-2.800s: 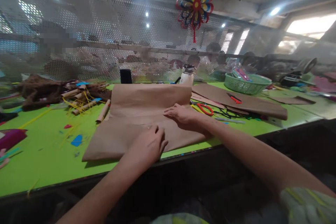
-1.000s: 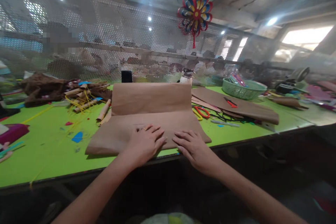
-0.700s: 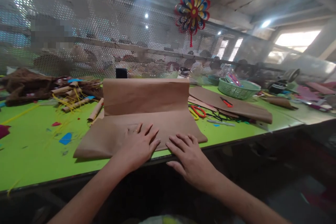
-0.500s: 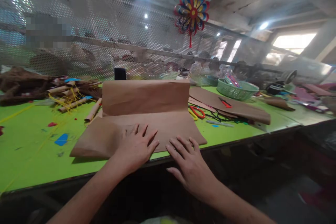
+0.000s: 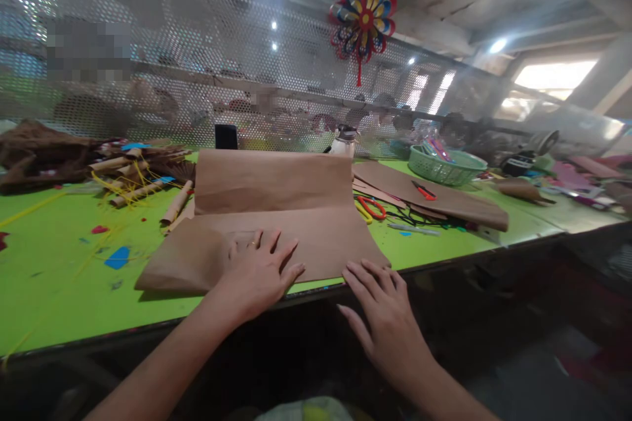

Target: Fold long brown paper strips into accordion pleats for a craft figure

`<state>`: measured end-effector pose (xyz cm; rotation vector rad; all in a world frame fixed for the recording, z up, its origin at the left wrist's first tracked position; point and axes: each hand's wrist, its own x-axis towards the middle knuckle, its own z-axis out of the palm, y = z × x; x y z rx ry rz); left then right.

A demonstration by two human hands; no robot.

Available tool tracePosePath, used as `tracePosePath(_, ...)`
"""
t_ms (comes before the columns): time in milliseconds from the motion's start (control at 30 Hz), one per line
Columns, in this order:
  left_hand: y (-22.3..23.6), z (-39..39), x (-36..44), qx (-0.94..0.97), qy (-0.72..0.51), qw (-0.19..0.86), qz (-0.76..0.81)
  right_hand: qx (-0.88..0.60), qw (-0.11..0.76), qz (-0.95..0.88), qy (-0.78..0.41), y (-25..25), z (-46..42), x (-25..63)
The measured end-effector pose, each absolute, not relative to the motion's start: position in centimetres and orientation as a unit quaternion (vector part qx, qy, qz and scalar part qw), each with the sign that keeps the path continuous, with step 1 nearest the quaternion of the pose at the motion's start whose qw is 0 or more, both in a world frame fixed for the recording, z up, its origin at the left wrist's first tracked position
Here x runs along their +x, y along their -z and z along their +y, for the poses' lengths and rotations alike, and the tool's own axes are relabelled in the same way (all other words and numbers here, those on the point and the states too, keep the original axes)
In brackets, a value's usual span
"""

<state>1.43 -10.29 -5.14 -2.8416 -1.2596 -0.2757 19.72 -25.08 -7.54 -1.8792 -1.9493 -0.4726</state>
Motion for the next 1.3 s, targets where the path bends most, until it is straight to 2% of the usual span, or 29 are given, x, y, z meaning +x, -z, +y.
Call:
tracePosePath(433, 4.9, -10.4, 1.3, -0.91, 0.084, 0.003, -0.407, -0.7, 0.178, -0.654, 0.223, 8.3, -26.6, 23.4)
tracePosePath(633, 4.9, -10.7, 1.3, -0.908, 0.081, -0.001, -0.41, -0.717, 0.181, -0.635, 0.226, 6.9, -26.1, 24.0)
tracePosePath(833, 5.1, -10.7, 1.2, -0.909, 0.086, 0.009, -0.408, -0.634, 0.194, -0.728, 0.176, 4.9, -23.5, 19.8)
tracePosePath(967, 5.2, -10.6, 1.3, -0.908, 0.084, 0.006, -0.41, -0.612, 0.152, -0.764, 0.136, 6.1, -23.4, 19.0)
tracePosePath(1300, 5.0, -10.4, 1.4, -0.91, 0.082, -0.011, -0.407, -0.692, 0.17, -0.66, 0.238, 9.2, -27.0, 25.2)
